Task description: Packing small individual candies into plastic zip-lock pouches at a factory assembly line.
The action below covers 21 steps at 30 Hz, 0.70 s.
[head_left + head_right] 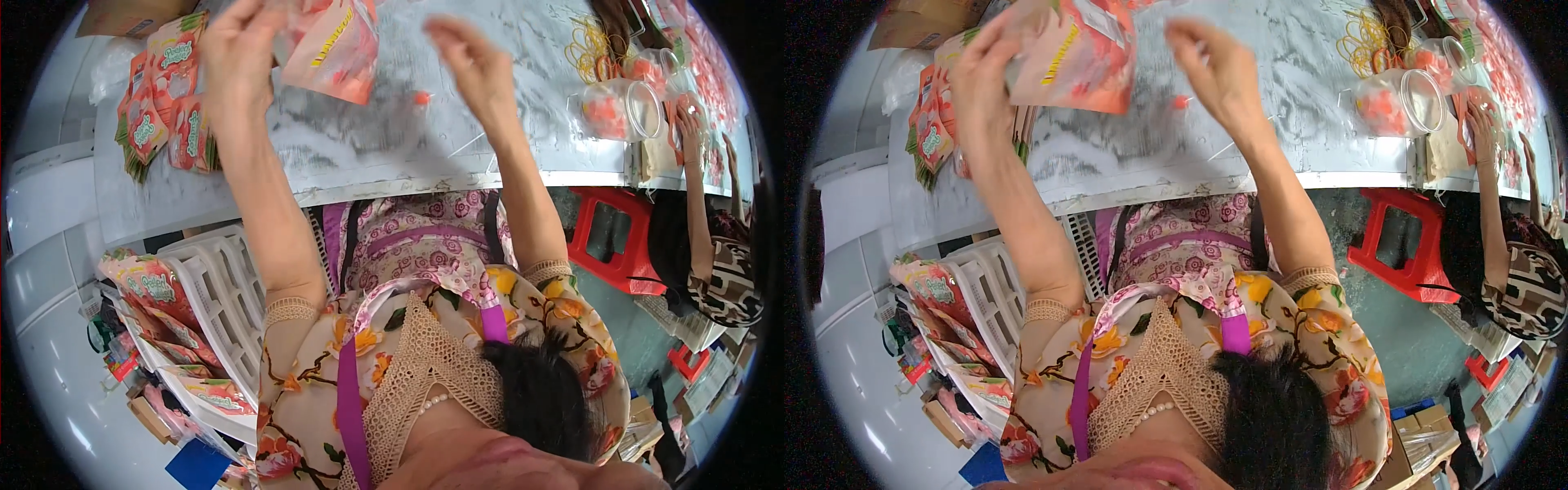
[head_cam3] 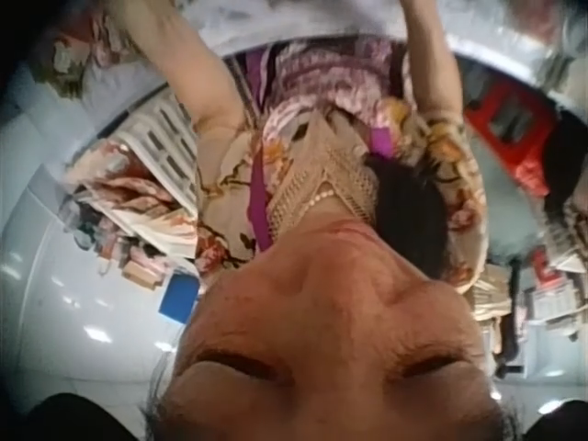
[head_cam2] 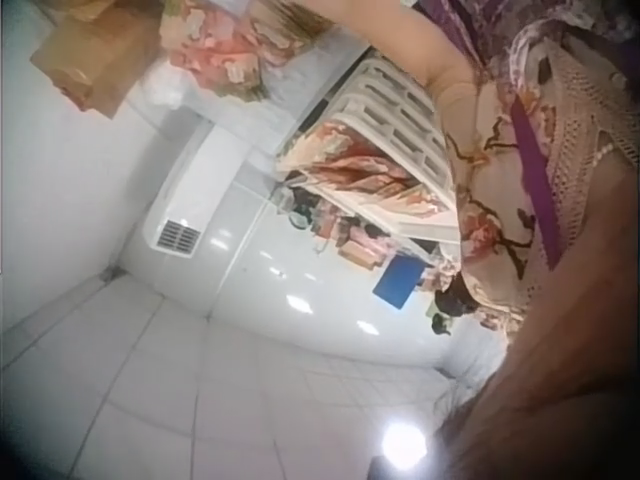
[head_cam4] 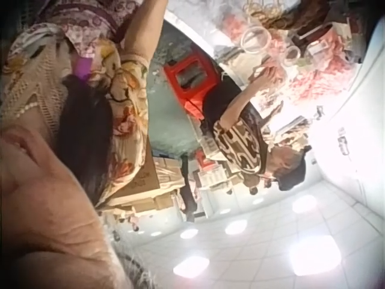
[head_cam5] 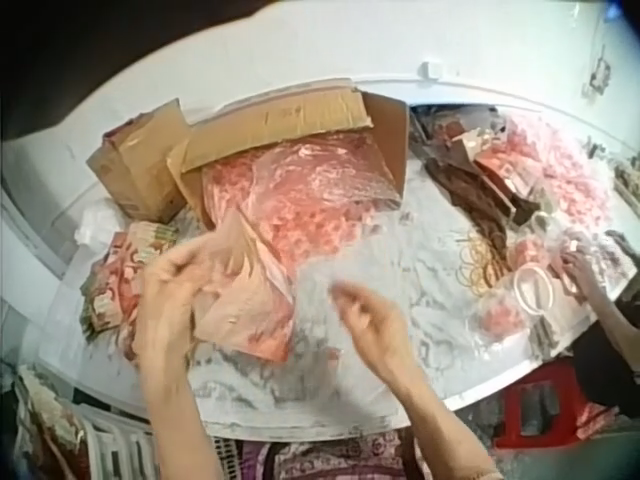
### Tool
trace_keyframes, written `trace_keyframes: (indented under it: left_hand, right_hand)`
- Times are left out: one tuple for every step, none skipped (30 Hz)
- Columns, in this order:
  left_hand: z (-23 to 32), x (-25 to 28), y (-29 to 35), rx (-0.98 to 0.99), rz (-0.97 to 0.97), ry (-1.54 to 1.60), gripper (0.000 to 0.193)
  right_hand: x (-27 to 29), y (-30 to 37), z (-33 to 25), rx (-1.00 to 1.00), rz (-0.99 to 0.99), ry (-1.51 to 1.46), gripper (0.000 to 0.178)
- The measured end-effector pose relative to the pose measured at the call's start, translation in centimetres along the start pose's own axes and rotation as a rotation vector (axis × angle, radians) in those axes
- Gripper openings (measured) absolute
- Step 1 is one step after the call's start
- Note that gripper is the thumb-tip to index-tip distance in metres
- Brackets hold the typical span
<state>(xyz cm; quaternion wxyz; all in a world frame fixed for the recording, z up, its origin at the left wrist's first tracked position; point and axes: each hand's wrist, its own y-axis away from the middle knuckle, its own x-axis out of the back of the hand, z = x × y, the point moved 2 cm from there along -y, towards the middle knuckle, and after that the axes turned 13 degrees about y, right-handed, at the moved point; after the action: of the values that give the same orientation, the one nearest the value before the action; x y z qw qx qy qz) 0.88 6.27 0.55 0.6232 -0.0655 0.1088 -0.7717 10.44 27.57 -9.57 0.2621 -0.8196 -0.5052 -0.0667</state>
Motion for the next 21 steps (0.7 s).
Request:
trace_keyframes:
  left_hand:
    - [-1.9, 1.5, -0.9, 0.012, -0.022, -0.157, 0.035]
    - [-4.2, 3.0, -1.6, 0.312, -0.077, 0.037, 0.038]
    - [-5.0, 3.4, -1.6, 0.311, -0.080, 0.043, 0.038]
    - [-5.3, 4.0, -1.7, 0.313, -0.079, 0.113, 0.041]
    - [-5.4, 4.1, -1.5, 0.319, -0.076, 0.182, 0.043]
    - [-5.5, 4.1, -1.2, 0.315, -0.073, 0.184, 0.043]
    - [-5.7, 3.9, -0.8, 0.296, -0.076, 0.216, 0.044]
    - [-5.5, 3.8, -0.3, 0.270, -0.067, 0.242, 0.045]
    - [-5.5, 3.5, -0.2, 0.253, -0.056, 0.242, 0.045]
    - [-5.4, 3.0, -0.2, 0.235, -0.074, 0.222, 0.045]
    - [-5.3, 2.0, 0.1, 0.225, -0.099, 0.202, 0.045]
    - [-4.3, 0.4, 0.6, 0.189, -0.126, 0.169, 0.046]
    - [-4.3, 0.1, 0.9, 0.183, -0.120, 0.169, 0.046]
    - [-4.1, -0.1, 1.1, 0.164, -0.110, 0.181, 0.046]
    - [-4.1, -0.7, 1.2, 0.147, -0.105, 0.195, 0.046]
    - [-3.1, -2.0, 1.5, 0.145, -0.068, 0.086, 0.046]
    - [-2.9, -2.6, 1.6, 0.139, -0.075, 0.090, 0.046]
    - [-2.7, -3.0, 1.7, 0.162, -0.086, 0.080, 0.046]
    - [-2.6, -3.4, 1.8, 0.185, -0.095, 0.070, 0.046]
    - [-2.4, -3.9, 2.0, 0.167, -0.096, 0.155, 0.046]
    - [-2.6, -3.7, 2.1, 0.163, -0.095, 0.158, 0.046]
  right_hand:
    - [-1.0, 1.4, 1.3, 0.055, -0.177, 0.280, 0.018]
    - [-1.8, 2.8, 2.6, 0.066, -0.185, 0.277, 0.018]
    - [-2.4, 4.2, 4.2, 0.257, -0.186, 0.412, 0.018]
    - [-3.1, 4.9, 5.0, 0.454, -0.186, 0.540, 0.019]
    - [-3.3, 5.3, 5.5, 0.458, -0.188, 0.540, 0.019]
    - [-3.4, 5.5, 6.0, 0.422, -0.172, 0.486, 0.020]
    - [-3.3, 5.6, 6.5, 0.388, -0.156, 0.433, 0.022]
    - [-3.0, 5.0, 6.1, 0.403, -0.160, 0.424, 0.022]
    - [-1.9, 3.3, 5.3, 0.191, -0.138, 0.288, 0.023]
    - [-1.0, 1.6, 4.4, -0.021, -0.117, 0.152, 0.024]
    - [-0.1, -0.3, 3.4, 0.014, 0.039, -0.075, 0.025]
    - [1.5, -1.9, 0.4, -0.007, 0.089, -0.126, 0.025]
    - [2.6, -3.2, -3.4, 0.062, 0.124, -0.113, 0.022]
    - [2.8, -4.0, -6.2, 0.123, 0.116, -0.161, 0.028]
    - [2.9, -4.6, -8.2, 0.182, 0.111, -0.203, 0.034]
    - [3.1, -4.7, -9.7, 0.186, 0.120, -0.196, 0.034]
    - [2.9, -4.7, -11.3, 0.315, 0.053, -0.040, 0.033]
    - [2.7, -4.6, -12.2, 0.441, -0.017, 0.117, 0.033]
    - [1.9, -4.5, -11.4, 0.623, 0.021, 0.148, 0.031]
    - [1.4, -4.6, -10.8, 0.715, -0.039, 0.239, 0.030]
    - [1.1, -4.6, -10.3, 0.805, -0.101, 0.329, 0.030]
